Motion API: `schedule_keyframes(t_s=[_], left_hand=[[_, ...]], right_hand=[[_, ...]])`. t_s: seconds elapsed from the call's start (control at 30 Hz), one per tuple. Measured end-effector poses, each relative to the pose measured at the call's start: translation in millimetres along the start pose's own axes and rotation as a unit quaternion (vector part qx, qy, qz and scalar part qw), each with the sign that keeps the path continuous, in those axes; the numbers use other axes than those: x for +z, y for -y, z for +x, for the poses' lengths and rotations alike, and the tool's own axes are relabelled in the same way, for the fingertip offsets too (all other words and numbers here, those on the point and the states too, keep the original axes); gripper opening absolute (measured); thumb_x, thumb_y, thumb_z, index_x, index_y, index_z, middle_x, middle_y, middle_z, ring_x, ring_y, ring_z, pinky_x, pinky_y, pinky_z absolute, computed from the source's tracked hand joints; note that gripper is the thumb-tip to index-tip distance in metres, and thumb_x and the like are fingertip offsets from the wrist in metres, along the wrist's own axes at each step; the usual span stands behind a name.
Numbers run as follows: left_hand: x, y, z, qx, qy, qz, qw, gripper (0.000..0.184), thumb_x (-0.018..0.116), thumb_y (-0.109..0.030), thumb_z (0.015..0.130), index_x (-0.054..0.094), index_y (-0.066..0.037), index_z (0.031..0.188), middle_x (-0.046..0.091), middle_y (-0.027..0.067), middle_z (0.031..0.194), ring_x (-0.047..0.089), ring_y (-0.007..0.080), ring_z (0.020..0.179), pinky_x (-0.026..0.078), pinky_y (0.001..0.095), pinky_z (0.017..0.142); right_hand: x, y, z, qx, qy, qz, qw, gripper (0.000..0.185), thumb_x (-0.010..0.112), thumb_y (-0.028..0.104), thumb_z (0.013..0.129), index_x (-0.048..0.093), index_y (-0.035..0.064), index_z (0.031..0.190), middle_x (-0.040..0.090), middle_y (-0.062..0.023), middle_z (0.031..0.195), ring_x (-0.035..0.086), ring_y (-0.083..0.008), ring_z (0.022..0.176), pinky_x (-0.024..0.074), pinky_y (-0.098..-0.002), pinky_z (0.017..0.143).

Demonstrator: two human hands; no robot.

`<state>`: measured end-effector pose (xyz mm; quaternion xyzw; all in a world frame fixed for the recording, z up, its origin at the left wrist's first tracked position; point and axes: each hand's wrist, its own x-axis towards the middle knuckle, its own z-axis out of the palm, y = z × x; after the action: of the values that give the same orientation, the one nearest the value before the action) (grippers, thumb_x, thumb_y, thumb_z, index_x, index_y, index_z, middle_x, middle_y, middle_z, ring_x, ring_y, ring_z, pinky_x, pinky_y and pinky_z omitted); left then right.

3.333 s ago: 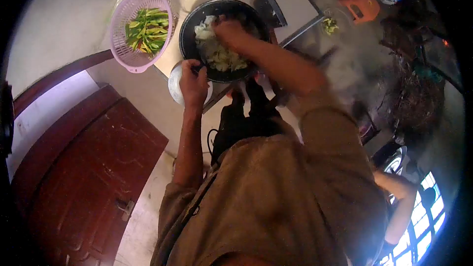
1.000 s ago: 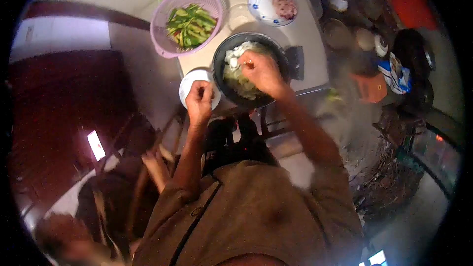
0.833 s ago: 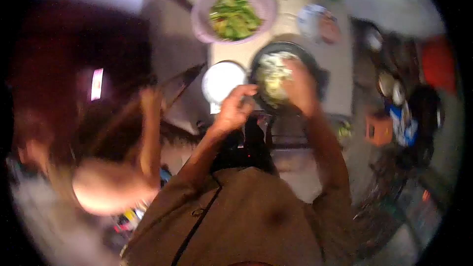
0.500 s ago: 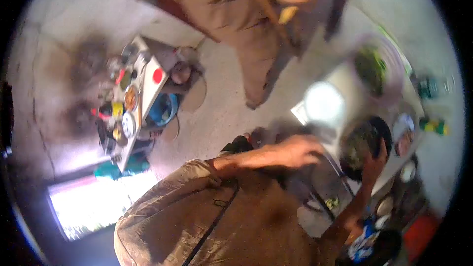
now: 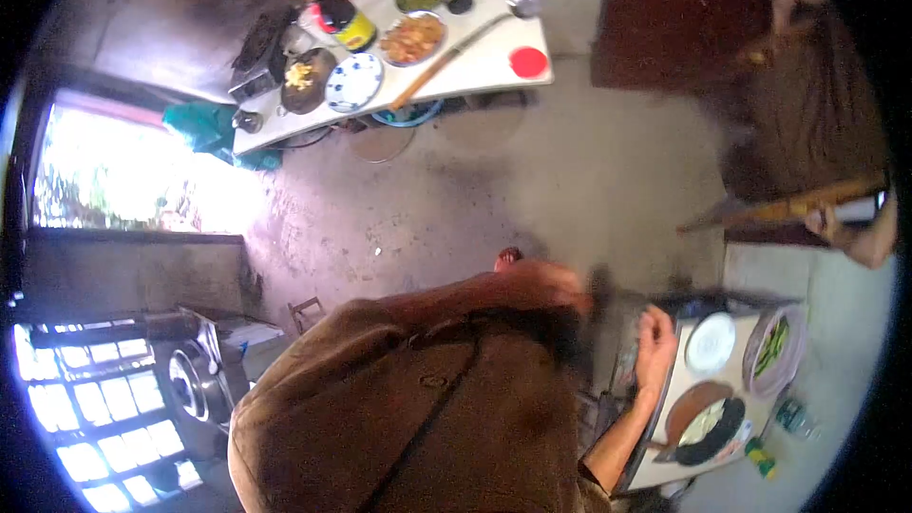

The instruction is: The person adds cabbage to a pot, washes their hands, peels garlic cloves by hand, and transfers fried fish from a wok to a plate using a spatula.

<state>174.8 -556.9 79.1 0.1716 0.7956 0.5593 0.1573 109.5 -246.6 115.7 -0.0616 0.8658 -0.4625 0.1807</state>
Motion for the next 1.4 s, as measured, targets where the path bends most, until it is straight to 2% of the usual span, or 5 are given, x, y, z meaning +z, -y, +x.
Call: schedule_keyframes(t_s=[0.4,0.47,1.27,1.37,1.4], left_hand=[[-79.4,62.6,-209.0,-0.319,-0.409,0.067,0.852,0.025,0.064,-0.024,0.088,0.069,-0.006,0.106,0.070,0.0135,0.099,0.068,0.0288,0.093,0.052,0.0376,0.084],[-85.3,52.5,-212.1,-0.452,-0.400,-0.044,0.796,0.025,0.064,-0.022,0.087,0.069,-0.009,0.108,0.071,0.0139,0.099,0.069,0.0280,0.093,0.052,0.0367,0.084],[-427.3,-176.2,-291.9,0.130,-0.518,0.171,0.828,0.040,0.057,-0.030,0.082,0.064,0.007,0.096,0.061,0.0218,0.094,0.061,0.0270,0.076,0.050,0.0319,0.064],[-482.1,-270.2,-273.3,-0.102,-0.546,0.760,0.336,0.017,0.053,-0.011,0.090,0.064,-0.006,0.102,0.063,0.0117,0.106,0.061,0.0122,0.089,0.050,0.0295,0.071],[-475.0,-282.2,-249.5,0.014,-0.559,0.722,0.407,0.017,0.053,-0.011,0.090,0.064,-0.006,0.102,0.063,0.0118,0.107,0.061,0.0126,0.090,0.050,0.0299,0.072]], right_hand=[[168.6,118.2,149.1,0.248,0.280,0.286,0.882,0.035,0.063,0.027,0.091,0.062,0.0050,0.118,0.067,-0.0052,0.098,0.065,-0.0167,0.083,0.0510,-0.0288,0.069],[187.6,30.8,184.7,-0.060,0.369,-0.222,0.901,0.038,0.063,0.031,0.091,0.060,0.0065,0.120,0.067,-0.0066,0.100,0.066,-0.0187,0.084,0.0517,-0.0305,0.069],[278.8,-104.1,14.7,0.421,0.119,0.362,0.823,0.039,0.067,0.032,0.086,0.055,0.0083,0.115,0.062,-0.0060,0.092,0.065,-0.0223,0.077,0.0513,-0.0349,0.059],[274.6,-122.4,-10.3,0.397,0.146,0.456,0.783,0.032,0.067,0.030,0.086,0.059,0.0076,0.108,0.064,-0.0061,0.088,0.064,-0.0213,0.072,0.0510,-0.0349,0.058],[273.0,-123.5,-25.0,0.292,0.162,0.345,0.877,0.030,0.069,0.028,0.085,0.061,0.0091,0.107,0.064,-0.0048,0.090,0.062,-0.0181,0.072,0.0508,-0.0340,0.057]])
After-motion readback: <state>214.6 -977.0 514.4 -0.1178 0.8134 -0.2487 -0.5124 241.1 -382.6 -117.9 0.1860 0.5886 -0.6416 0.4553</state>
